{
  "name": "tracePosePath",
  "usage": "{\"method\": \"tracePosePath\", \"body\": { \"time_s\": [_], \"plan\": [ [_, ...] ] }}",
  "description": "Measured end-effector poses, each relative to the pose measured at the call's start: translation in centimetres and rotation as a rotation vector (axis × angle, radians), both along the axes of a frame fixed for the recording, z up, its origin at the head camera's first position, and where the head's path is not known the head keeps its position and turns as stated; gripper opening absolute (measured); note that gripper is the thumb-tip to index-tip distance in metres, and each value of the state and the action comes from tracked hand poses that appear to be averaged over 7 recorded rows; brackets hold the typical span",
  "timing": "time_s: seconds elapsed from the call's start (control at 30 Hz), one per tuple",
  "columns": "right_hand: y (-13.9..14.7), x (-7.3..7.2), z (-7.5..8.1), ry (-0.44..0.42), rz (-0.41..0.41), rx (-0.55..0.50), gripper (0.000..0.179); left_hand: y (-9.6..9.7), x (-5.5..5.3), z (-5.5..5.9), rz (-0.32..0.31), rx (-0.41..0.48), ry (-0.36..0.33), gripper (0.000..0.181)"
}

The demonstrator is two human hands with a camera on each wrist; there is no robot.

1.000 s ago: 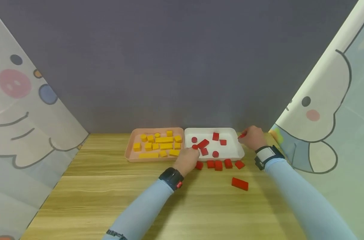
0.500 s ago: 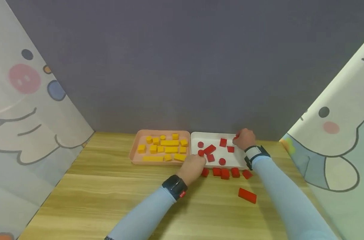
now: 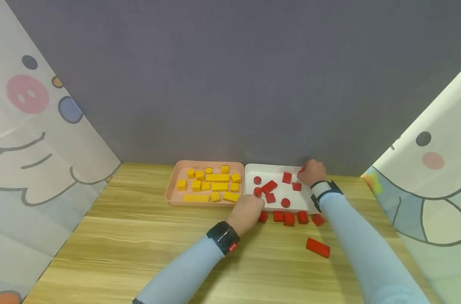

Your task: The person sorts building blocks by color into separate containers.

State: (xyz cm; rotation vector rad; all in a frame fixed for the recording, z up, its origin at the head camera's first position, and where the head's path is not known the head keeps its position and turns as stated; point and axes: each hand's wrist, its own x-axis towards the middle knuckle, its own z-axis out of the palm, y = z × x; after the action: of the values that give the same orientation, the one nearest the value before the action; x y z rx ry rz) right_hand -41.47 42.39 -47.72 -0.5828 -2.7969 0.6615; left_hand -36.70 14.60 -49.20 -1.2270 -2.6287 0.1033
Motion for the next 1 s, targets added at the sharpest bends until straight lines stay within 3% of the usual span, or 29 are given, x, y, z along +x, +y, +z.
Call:
{"method": "tracePosePath", "body": {
  "time_s": [0.5,0.67,1.0],
  "plan": [
    [-1.2,0.9,1.2,-0.023,-0.034,-0.072,0.035,-0.1,0.2,0.3,0.012,0.004,-0.012,0.021],
    [-0.8,1.8,1.6,-0.016,-0.039,-0.070,0.036,0.0,0.3,0.4,0.010,-0.007,0.009,0.020],
    [0.2,3.2,2.2,0.020,-0.023,-0.033,0.036,-0.1,0.3,0.7,0.027,0.007,-0.019,0.020]
  ]
}}
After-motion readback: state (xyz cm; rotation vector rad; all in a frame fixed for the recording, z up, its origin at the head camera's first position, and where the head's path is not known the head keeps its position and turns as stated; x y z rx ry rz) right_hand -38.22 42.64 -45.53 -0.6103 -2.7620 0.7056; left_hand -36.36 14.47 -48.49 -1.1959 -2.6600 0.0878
